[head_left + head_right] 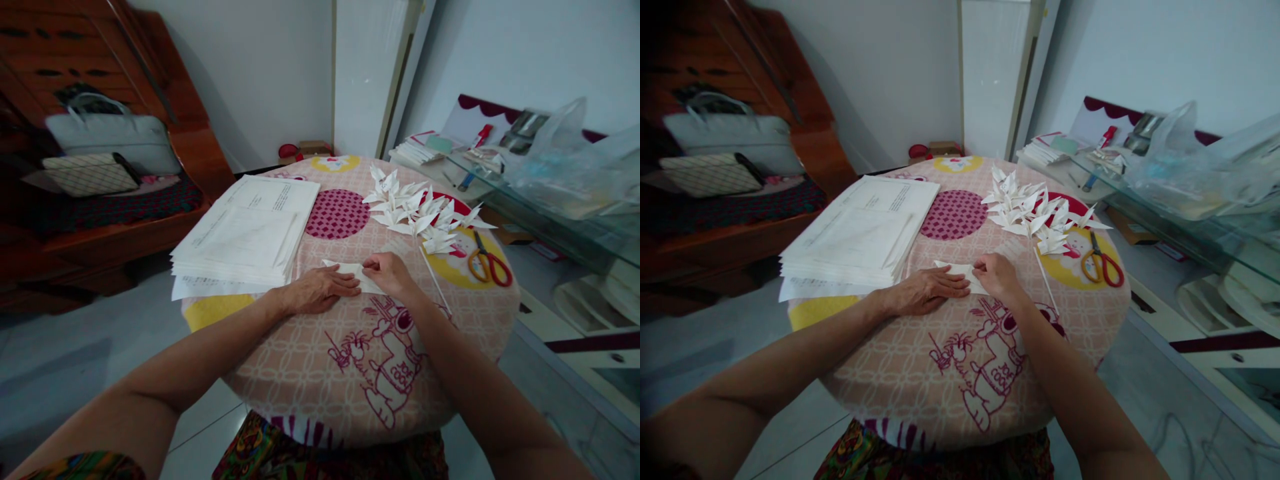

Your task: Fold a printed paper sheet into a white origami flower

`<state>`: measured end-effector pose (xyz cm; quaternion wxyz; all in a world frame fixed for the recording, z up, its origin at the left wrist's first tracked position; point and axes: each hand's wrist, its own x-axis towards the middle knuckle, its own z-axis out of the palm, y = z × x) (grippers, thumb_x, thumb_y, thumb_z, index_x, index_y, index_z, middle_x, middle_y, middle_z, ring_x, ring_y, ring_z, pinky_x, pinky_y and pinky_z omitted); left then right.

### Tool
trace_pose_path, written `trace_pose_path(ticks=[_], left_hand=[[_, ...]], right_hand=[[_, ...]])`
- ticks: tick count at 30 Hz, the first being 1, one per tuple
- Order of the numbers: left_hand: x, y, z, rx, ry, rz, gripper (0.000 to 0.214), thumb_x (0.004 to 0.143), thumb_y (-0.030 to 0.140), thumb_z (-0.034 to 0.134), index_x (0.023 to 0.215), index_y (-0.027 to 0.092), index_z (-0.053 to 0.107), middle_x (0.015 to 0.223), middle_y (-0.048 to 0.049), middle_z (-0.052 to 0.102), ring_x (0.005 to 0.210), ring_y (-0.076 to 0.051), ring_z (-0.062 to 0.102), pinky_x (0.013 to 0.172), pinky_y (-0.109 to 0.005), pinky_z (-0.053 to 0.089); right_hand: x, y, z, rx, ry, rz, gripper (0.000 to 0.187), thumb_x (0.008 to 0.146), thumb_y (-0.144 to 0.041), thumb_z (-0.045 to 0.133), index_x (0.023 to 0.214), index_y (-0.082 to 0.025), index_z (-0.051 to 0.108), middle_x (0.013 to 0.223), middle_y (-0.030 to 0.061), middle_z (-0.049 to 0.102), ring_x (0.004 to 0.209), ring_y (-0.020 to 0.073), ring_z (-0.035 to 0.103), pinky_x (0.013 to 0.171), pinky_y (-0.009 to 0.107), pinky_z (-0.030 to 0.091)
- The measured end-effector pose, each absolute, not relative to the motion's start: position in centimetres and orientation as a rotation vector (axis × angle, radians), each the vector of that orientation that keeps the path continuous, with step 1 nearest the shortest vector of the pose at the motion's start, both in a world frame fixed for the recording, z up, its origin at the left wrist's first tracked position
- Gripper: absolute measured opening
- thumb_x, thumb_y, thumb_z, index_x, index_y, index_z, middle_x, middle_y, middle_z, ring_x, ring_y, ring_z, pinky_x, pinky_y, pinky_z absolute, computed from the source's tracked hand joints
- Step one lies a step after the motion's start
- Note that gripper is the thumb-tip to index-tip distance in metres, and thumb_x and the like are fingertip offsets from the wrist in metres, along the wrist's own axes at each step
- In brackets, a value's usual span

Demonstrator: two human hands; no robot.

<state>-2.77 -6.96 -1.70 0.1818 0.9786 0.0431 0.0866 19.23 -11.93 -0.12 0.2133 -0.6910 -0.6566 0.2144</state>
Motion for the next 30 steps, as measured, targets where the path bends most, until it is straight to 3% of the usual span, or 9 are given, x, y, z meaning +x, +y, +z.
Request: trace_pose_path(ticks=[7, 12, 14, 17, 20, 26, 30], left_hand=[[-3.1, -7.2, -1.6, 2.685, 0.113, 0.319, 0.046, 0.09, 0.011, 0.048, 0.132, 0.023, 0.062, 0.135, -0.012, 0.064, 0.134, -0.026, 0.054, 0.116, -0.061, 0.031], [-2.8, -7.2, -2.2, 2.249, 0.423, 0.707, 0.026, 0.093, 0.025, 0.054, 0.106, 0.019, 0.075, 0.107, -0.01, 0.077, 0.106, -0.022, 0.071, 0.106, -0.044, 0.049], [-2.6, -6.9, -2.5, 2.02, 0.649, 0.94, 0.025, 0.091, 0.029, 0.057, 0.103, 0.017, 0.075, 0.111, -0.0114, 0.075, 0.105, -0.021, 0.071, 0.102, -0.04, 0.052], [-2.4, -6.0, -2.7, 1.74, 0.861, 1.144, 0.043, 0.083, 0.034, 0.067, 0.121, 0.013, 0.066, 0.129, -0.0158, 0.066, 0.117, -0.025, 0.064, 0.104, -0.044, 0.051], [-2.0, -5.4, -2.6, 1.498, 0.878, 1.089, 0.063, 0.075, 0.037, 0.076, 0.129, 0.011, 0.058, 0.134, -0.0201, 0.062, 0.119, -0.027, 0.063, 0.102, -0.044, 0.052], [-0.3, -6.6, -0.9, 1.073, 0.729, 0.766, 0.063, 0.065, 0.031, 0.087, 0.12, 0.012, 0.064, 0.097, -0.0114, 0.076, 0.081, -0.019, 0.072, 0.077, -0.032, 0.059], [0.6, -6.6, 0.0, 1.082, 0.738, 0.804, 0.049, 0.06, 0.028, 0.087, 0.102, 0.012, 0.069, 0.075, -0.0017, 0.072, 0.066, -0.014, 0.067, 0.065, -0.027, 0.057]], right_hand=[[18.8, -11.4, -1.1, -1.817, -1.703, 0.746, 0.015, 0.077, -0.026, 0.066, 0.067, -0.015, 0.069, 0.06, -0.0007, 0.064, 0.057, 0.0121, 0.053, 0.055, 0.024, 0.036], [18.9, -11.4, -1.4, -1.731, -1.526, 0.914, 0.012, 0.07, -0.027, 0.066, 0.064, -0.017, 0.066, 0.059, -0.0022, 0.061, 0.056, 0.0113, 0.05, 0.054, 0.023, 0.036], [18.9, -11.5, -1.5, -1.655, -1.388, 0.976, 0.014, 0.067, -0.031, 0.067, 0.067, -0.017, 0.066, 0.062, -0.0018, 0.062, 0.057, 0.0117, 0.051, 0.055, 0.023, 0.037], [18.8, -11.8, -1.7, -1.507, -1.174, 1.078, 0.023, 0.064, -0.037, 0.071, 0.072, -0.016, 0.066, 0.064, -0.001, 0.064, 0.058, 0.0127, 0.053, 0.056, 0.024, 0.04], [18.4, -12.0, -1.7, -1.392, -1.014, 1.113, 0.028, 0.061, -0.041, 0.073, 0.074, -0.018, 0.065, 0.067, 0.0002, 0.066, 0.06, 0.0147, 0.057, 0.058, 0.026, 0.044], [17.1, -12.1, -1.2, -1.33, -0.833, 1.064, 0.028, 0.06, -0.041, 0.075, 0.072, -0.02, 0.063, 0.066, -0.0004, 0.067, 0.059, 0.0153, 0.059, 0.059, 0.027, 0.049], [17.1, -12.7, -1.0, -1.32, -0.871, 1.126, 0.025, 0.059, -0.039, 0.077, 0.065, -0.019, 0.063, 0.058, -0.0003, 0.066, 0.049, 0.0134, 0.056, 0.049, 0.026, 0.045]])
